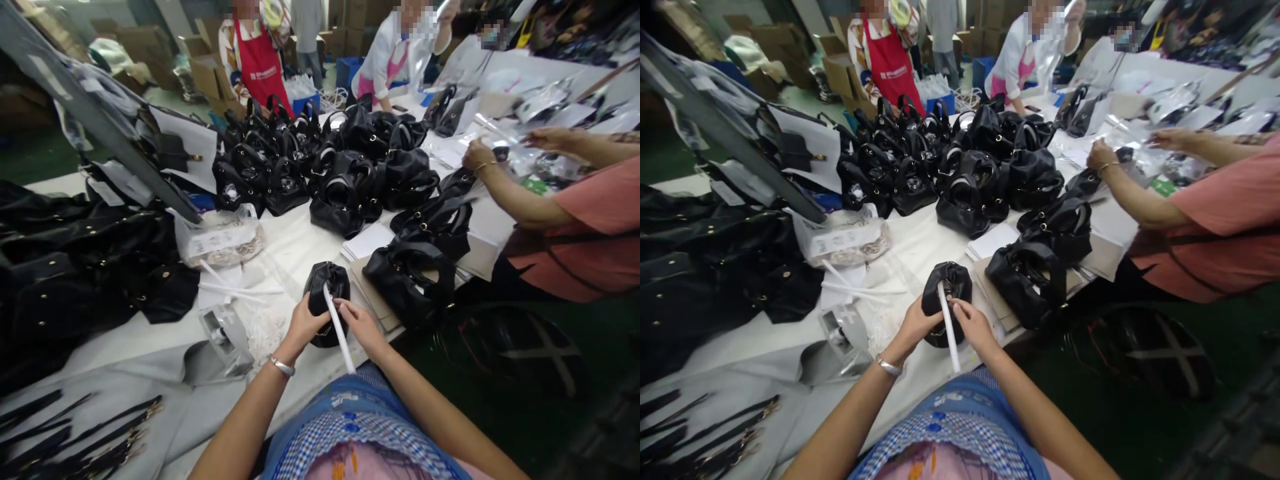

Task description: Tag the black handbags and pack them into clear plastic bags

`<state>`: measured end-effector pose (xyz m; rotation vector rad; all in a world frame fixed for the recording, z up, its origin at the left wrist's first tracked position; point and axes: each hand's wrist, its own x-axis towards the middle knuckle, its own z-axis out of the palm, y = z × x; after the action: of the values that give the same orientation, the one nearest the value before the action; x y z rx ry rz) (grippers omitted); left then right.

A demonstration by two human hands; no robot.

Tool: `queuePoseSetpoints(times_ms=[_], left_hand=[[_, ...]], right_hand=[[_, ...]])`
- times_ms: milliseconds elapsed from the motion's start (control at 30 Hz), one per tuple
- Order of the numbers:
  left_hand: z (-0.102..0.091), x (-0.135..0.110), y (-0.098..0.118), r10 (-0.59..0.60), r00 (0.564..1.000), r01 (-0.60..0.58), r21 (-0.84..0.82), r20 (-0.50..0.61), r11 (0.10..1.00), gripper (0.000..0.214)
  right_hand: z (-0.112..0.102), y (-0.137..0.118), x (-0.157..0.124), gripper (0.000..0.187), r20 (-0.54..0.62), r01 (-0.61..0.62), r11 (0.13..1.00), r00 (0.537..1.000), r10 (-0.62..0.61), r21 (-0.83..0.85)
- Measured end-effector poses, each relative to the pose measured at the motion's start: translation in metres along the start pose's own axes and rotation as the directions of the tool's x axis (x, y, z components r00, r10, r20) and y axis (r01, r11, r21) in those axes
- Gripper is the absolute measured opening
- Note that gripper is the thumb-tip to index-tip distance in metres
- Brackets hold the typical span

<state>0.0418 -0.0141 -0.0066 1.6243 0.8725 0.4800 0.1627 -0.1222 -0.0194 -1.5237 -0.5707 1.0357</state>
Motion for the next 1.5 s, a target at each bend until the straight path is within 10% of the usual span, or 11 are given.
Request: queuePoseSetpoints(times_ms=[200,433,600,833,1267,1400,1500], left_hand=[[0.0,0.002,-0.001,0.016,1.0,-0.016,0.045,0.01,0.999,0.045],[-0.003,0.001,0.003,0.037,0.995,-0.043,0.065,0.088,0.997,0.042],[-0.021,-0.009,0.01,0.012,0.972,0.003,-0.061,0.234,0.998,0.038],[-0.025,-0.013,0.005,0.019,0.974,-0.002,-0.074,0.226,0.997,0.035],[-0.012,-0.015,0.018,-0.022,0.99,0.038,-0.113,0.142,0.993,0.041],[-0.012,-0.013,0.025,0.023,0.99,-0.009,-0.1,0.139,0.995,0.041],[-0.012,-0.01,0.025,-0.014,0.989,0.041,-0.179,0.145,0.983,0.043]], right_hand=[[-0.009,-0.002,-0.03,0.033,-0.002,0.0,0.972,1.0,0.0,-0.236],[-0.009,-0.022,-0.028,0.03,0.306,-0.139,0.989,0.945,0.117,0.05],[-0.014,-0.026,-0.002,0.023,0.155,0.168,0.985,0.975,-0.159,-0.049],[-0.007,-0.034,0.022,0.02,-0.092,0.412,0.869,0.888,-0.45,-0.273],[-0.01,-0.013,0.033,0.027,0.406,0.5,0.542,0.866,-0.292,-0.676],[-0.016,-0.019,0.037,0.033,0.445,0.507,0.557,0.859,-0.255,-0.659],[-0.015,-0.023,0.036,0.034,0.264,0.42,0.726,0.907,-0.327,-0.544]])
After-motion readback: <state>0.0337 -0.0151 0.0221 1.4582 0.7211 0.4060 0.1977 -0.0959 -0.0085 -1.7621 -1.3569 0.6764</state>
